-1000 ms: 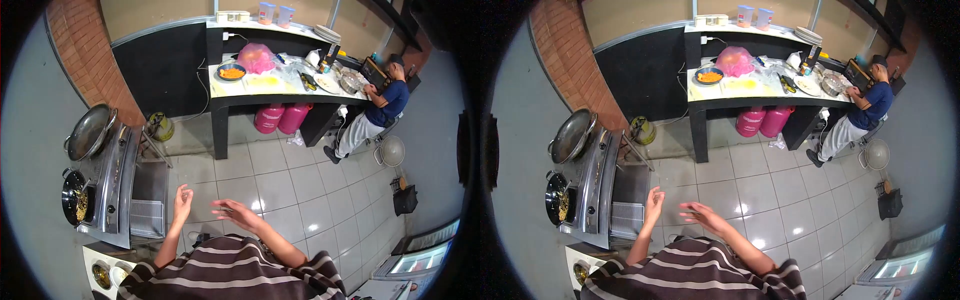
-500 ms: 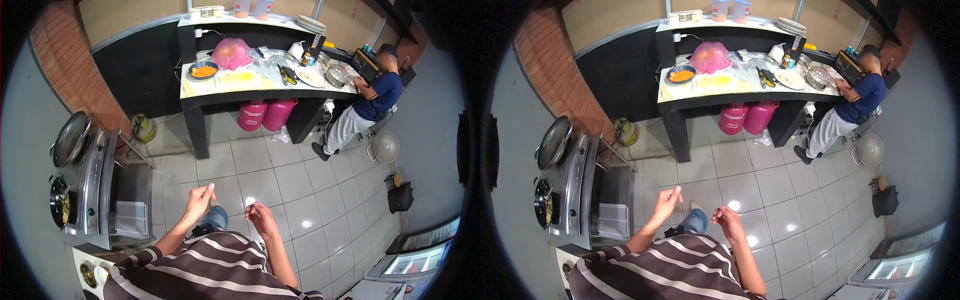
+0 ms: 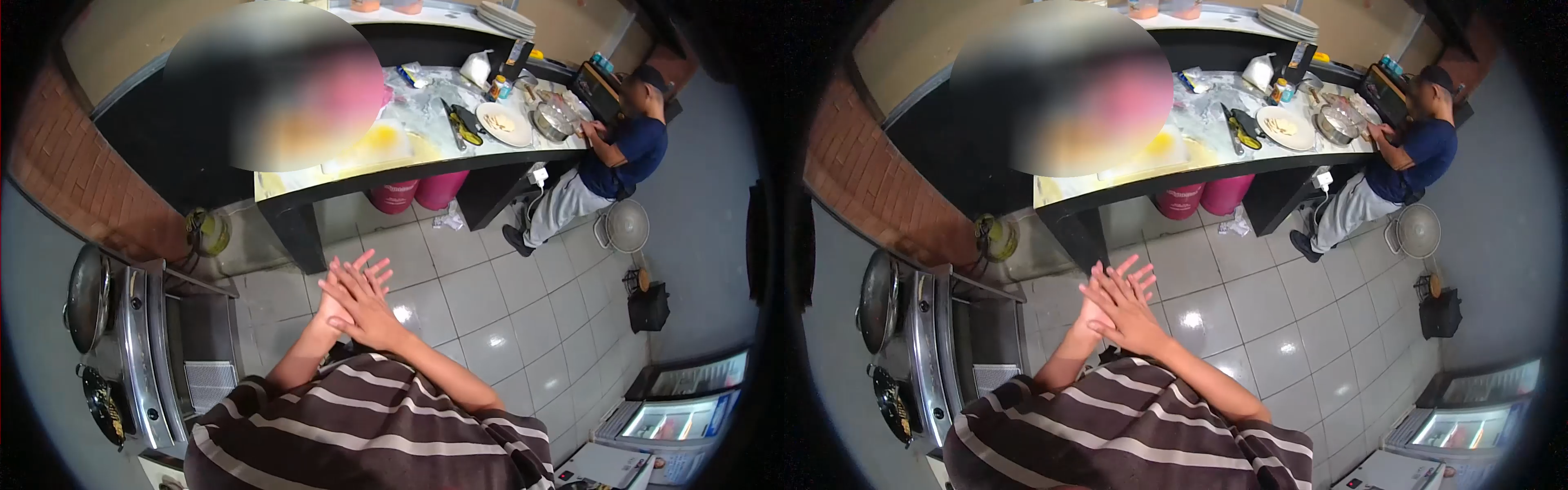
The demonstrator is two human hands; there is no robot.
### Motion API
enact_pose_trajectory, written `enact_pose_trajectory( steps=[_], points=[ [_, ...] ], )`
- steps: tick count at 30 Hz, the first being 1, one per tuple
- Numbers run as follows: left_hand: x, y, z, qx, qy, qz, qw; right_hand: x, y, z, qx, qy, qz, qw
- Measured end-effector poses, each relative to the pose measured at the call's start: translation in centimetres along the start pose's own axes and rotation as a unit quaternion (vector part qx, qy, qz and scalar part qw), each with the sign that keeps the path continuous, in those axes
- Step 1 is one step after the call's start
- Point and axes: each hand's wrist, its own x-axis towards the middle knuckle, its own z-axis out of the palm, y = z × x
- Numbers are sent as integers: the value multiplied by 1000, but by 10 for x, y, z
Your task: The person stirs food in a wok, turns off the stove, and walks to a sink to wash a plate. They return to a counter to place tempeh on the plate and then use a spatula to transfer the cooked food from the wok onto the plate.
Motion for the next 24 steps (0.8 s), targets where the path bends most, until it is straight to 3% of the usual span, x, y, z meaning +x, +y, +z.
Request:
enact_pose_trajectory(
  steps=[1,3,4,5,6,7,8,10,12,13,14,15,16,19,21,22,24],
  points=[
    [7,8,-5,-10,-2,31,999,15,3,-9,9,-5,6,1000],
    [28,16,-9,302,-43,96,947,-31,86,29,206,-61,173,961],
    [36,12,-8,308,10,131,942,-7,66,-16,84,-16,160,983],
    [61,-11,-52,535,170,212,800,7,50,-35,55,111,145,982],
    [81,-14,-69,476,252,175,824,-18,104,-14,135,161,169,963],
    [89,-14,-85,386,310,124,860,-42,159,13,58,103,164,979],
    [73,-21,-82,347,348,148,858,-33,171,21,65,48,144,986],
    [-2,-10,-67,312,339,227,858,-3,150,66,326,-103,173,924],
    [-36,-19,-110,334,452,185,806,34,102,64,389,-176,177,887],
    [-59,-10,-98,354,433,286,778,36,104,79,410,-215,147,874],
    [-80,6,-81,308,477,183,803,47,114,87,428,-246,115,862],
    [-106,24,-53,394,464,208,765,57,96,88,406,-253,114,871],
    [-124,22,-62,337,464,221,789,65,78,93,387,-260,117,877],
    [-172,55,-87,402,449,137,786,88,51,122,374,-211,117,896],
    [-192,70,-101,341,410,139,834,99,30,133,356,-257,161,884],
    [-192,86,-83,353,394,124,839,98,16,145,356,-234,172,888],
    [-188,108,-45,271,449,155,837,102,-7,168,411,-210,124,878]
  ],
)
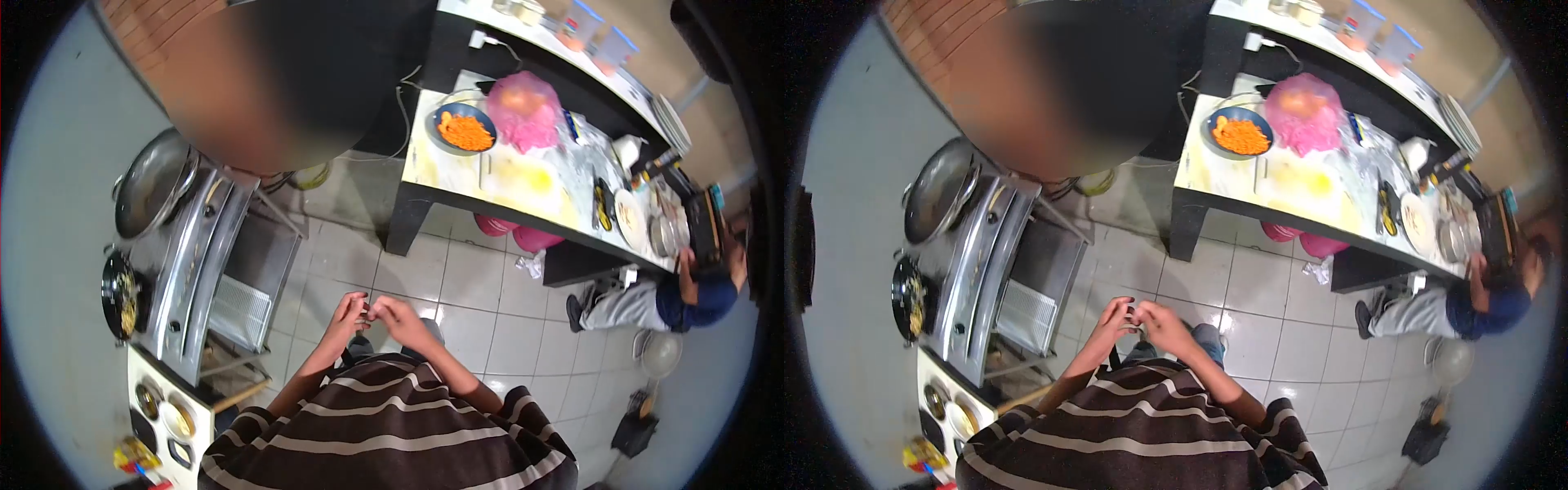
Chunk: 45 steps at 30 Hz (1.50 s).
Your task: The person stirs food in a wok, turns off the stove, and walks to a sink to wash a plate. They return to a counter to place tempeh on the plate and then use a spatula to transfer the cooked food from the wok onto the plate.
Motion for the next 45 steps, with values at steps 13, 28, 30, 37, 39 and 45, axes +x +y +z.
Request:
enact_pose_trajectory(
  steps=[13,28,30,37,39,45],
  points=[
    [74,22,71,110,-188,22,976,-26,-36,-75,-53,149,-21,987],
    [166,2,383,76,-272,-22,959,-174,15,-383,48,305,99,946],
    [183,6,408,76,-281,-54,955,-171,19,-422,41,311,82,946],
    [280,8,480,128,-293,-64,945,-129,18,-575,-56,262,100,958],
    [306,21,505,126,-297,-51,945,-117,-14,-632,-60,282,87,953],
    [405,41,564,101,-306,-41,946,-106,-97,-895,-186,433,42,881]
  ],
)
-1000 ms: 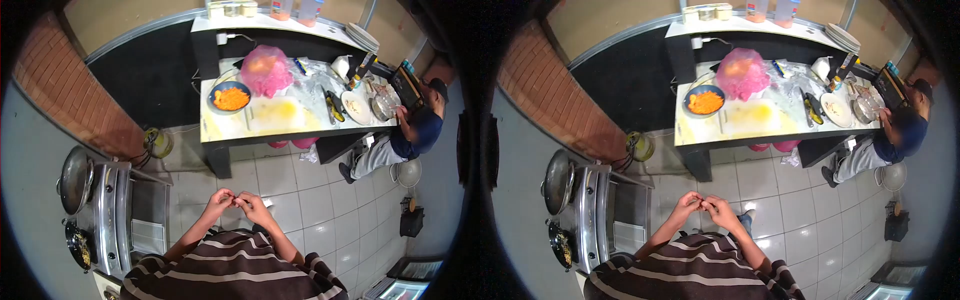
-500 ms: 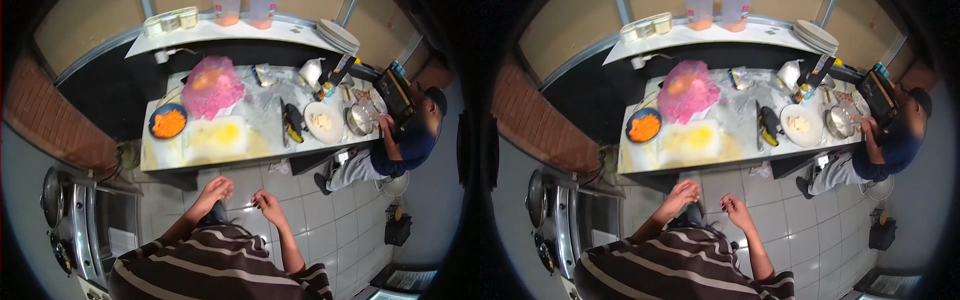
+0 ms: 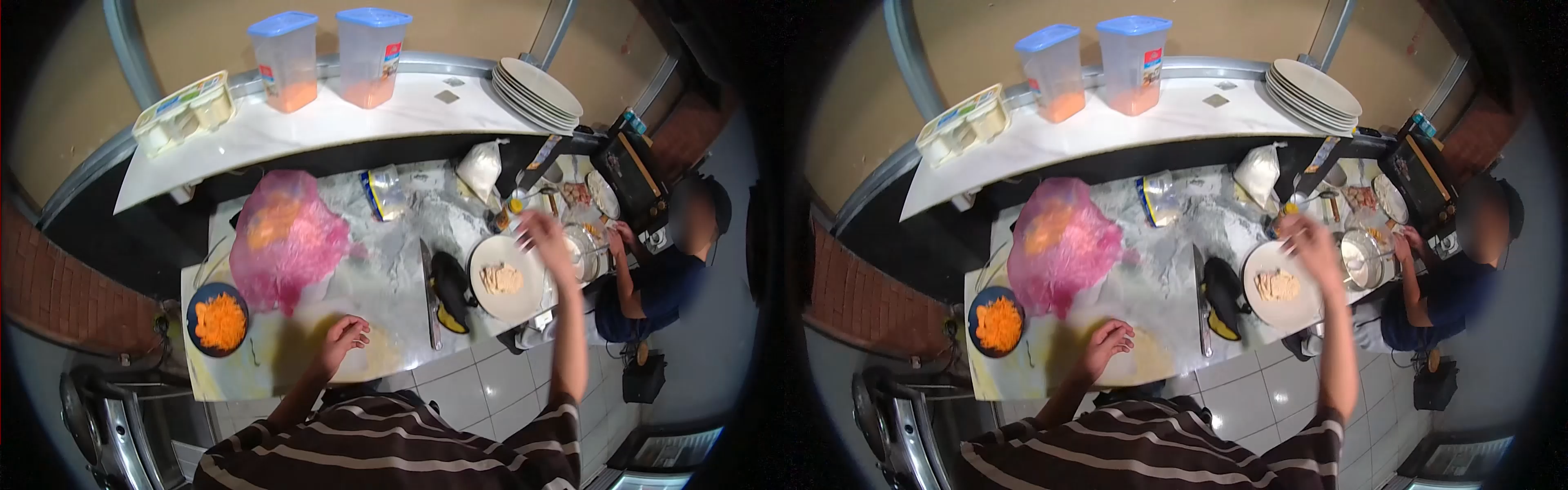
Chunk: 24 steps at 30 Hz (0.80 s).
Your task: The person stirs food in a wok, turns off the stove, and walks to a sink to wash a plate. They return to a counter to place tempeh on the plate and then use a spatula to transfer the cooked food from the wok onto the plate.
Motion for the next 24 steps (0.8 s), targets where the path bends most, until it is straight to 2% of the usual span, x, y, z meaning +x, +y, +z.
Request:
enact_pose_trajectory(
  steps=[1,2,3,4,5,7,9,10,12,13,15,16,17,19,20,24],
  points=[
    [11,9,0,11,3,2,1000,36,-5,-31,-15,74,15,997],
    [22,15,-2,8,2,0,1000,83,15,-79,-20,65,14,998],
    [33,20,-6,28,19,6,999,116,16,-112,-61,123,-7,990],
    [42,26,-9,51,35,12,998,153,27,-147,-38,152,15,988],
    [49,33,-9,55,37,14,998,173,15,-167,-6,200,85,976],
    [57,38,-7,16,72,-16,997,229,46,-228,-64,253,53,964],
    [65,27,-15,-17,97,-37,994,270,67,-264,-83,300,63,948],
    [63,20,-16,-12,135,-26,990,287,75,-274,-87,284,61,953],
    [51,27,4,-2,185,23,982,323,84,-293,-228,315,126,913],
    [46,30,13,-5,192,29,981,337,85,-299,-225,311,118,916],
    [34,19,28,-55,263,32,963,360,95,-313,-244,255,135,926],
    [31,12,37,-57,272,45,959,377,101,-318,-268,207,109,935],
    [31,6,46,-56,282,43,957,389,110,-322,-264,198,109,938],
    [36,-4,65,-94,317,24,944,385,85,-309,-341,142,169,914],
    [40,-5,76,-110,311,15,944,385,85,-304,-332,142,131,923],
    [61,-14,106,-108,301,4,947,420,98,-304,-364,119,159,910]
  ],
)
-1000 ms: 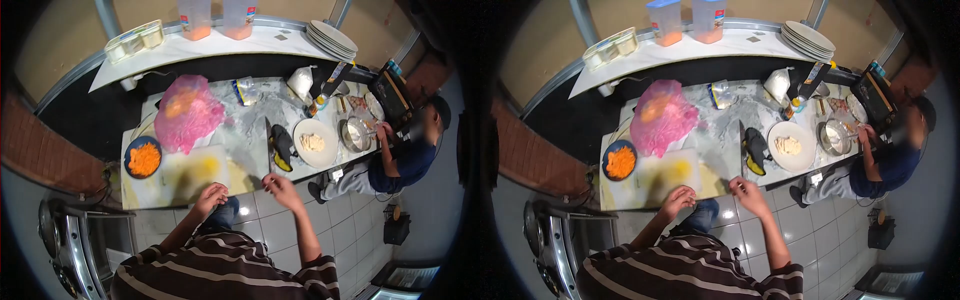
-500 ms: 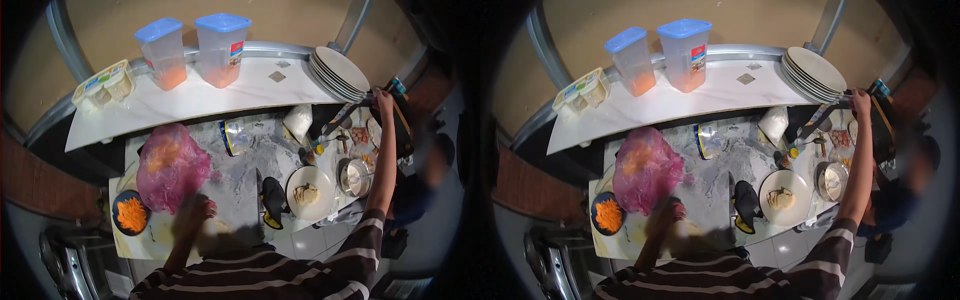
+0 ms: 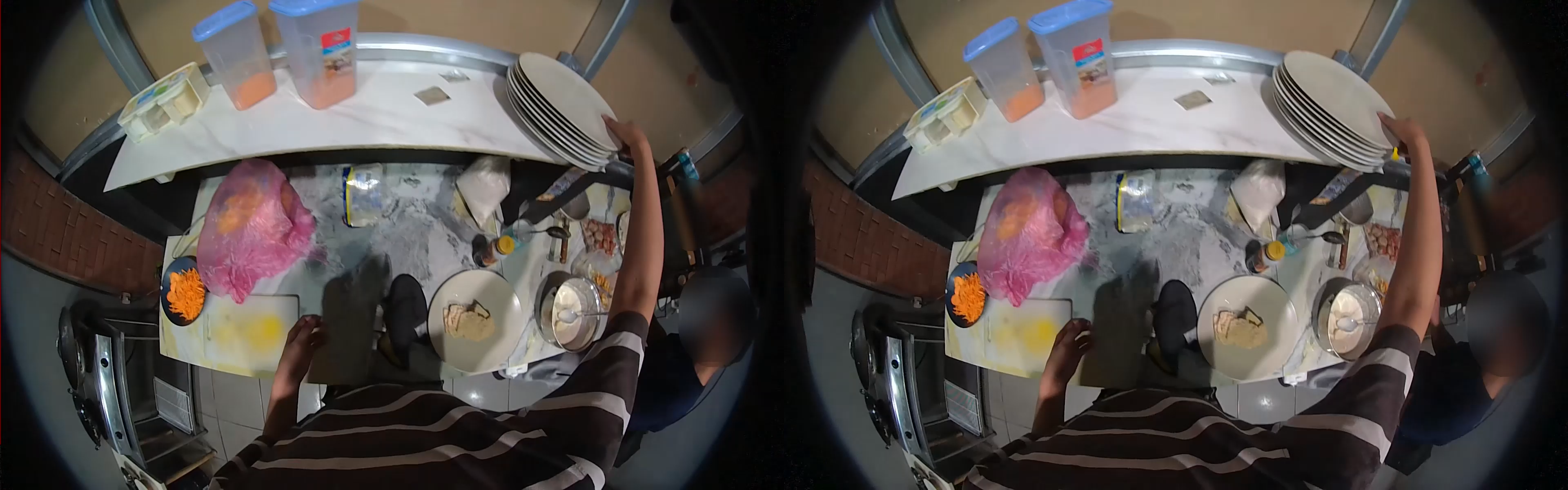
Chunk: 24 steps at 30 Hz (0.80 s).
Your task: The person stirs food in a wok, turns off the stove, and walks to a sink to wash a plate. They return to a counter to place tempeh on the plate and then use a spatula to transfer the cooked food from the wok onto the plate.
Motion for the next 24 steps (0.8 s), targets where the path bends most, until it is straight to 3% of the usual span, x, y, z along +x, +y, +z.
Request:
enact_pose_trajectory(
  steps=[2,4,7,10,14,16,22,23,24],
  points=[
    [4,-6,10,1,-18,-4,1000,-4,-5,-1,-33,-7,19,999],
    [5,-11,17,-6,-53,3,999,-5,-4,-7,53,-71,22,996],
    [6,-16,33,-19,-46,-9,999,34,20,11,166,-85,18,982],
    [17,-26,34,18,-90,21,996,7,8,-2,214,-136,38,967],
    [27,-25,45,-48,-100,-41,993,12,9,1,199,-101,32,974],
    [21,-21,53,108,-101,75,986,7,10,-1,192,-95,19,977],
    [9,-22,41,151,-106,85,979,-4,11,0,270,-47,-12,962],
    [8,-22,41,152,-106,87,979,-4,12,0,305,-29,-2,952],
    [7,-22,40,55,-106,24,993,-7,12,-1,306,-29,-2,952]
  ],
)
